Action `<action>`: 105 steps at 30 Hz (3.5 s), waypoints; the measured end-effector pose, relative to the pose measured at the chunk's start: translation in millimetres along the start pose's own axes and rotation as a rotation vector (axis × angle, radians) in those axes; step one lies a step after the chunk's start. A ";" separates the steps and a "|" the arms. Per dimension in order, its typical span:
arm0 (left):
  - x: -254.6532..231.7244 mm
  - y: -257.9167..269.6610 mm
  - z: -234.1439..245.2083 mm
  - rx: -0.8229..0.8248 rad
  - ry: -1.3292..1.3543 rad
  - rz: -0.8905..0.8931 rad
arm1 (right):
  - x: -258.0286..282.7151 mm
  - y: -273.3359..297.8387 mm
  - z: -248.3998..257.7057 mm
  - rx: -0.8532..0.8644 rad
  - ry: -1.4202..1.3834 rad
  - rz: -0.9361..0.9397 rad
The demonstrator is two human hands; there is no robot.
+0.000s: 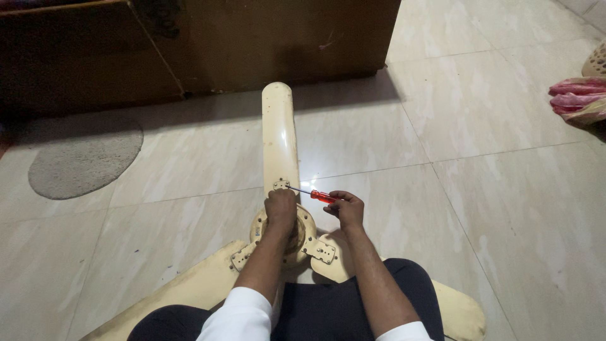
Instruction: The person uses a red-handled screwdriver to loosen and remove screws from the central hub of a ceiling fan lying on the floor. They systematically detach the fan blades from the hub, one by one, and place them aside.
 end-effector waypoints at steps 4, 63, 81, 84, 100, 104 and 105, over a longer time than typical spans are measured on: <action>1.0 1.4 -0.5 -0.047 0.043 -0.153 | -1.3 -3.8 -2.0 -0.007 -0.005 -0.003; -92.2 16.0 -27.6 0.373 0.249 -0.233 | 31.7 0.5 20.8 -0.346 -0.224 0.115; -105.8 25.5 -39.9 0.258 0.355 -0.208 | 40.9 1.0 23.8 -0.408 -0.268 0.100; -103.8 26.1 -38.5 0.265 0.365 -0.216 | 34.8 -2.7 26.1 -0.406 -0.271 0.111; 79.9 48.3 62.8 0.341 0.616 -0.068 | 44.6 30.5 -24.2 -0.013 0.079 0.344; 129.5 38.3 52.9 0.113 0.701 -0.106 | 49.5 47.6 -45.3 0.114 0.191 0.482; 136.7 38.0 45.8 0.044 0.716 -0.133 | 51.0 50.9 -47.9 0.125 0.225 0.508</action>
Point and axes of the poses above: each hand's wrist, its own y-axis away from the middle knuckle, its own z-axis out of the back of the hand, x = y × z, the point moved 3 cm from there along -y, towards the middle knuckle, and after that the axes turned 10 degrees about z, right-handed, at the moved point
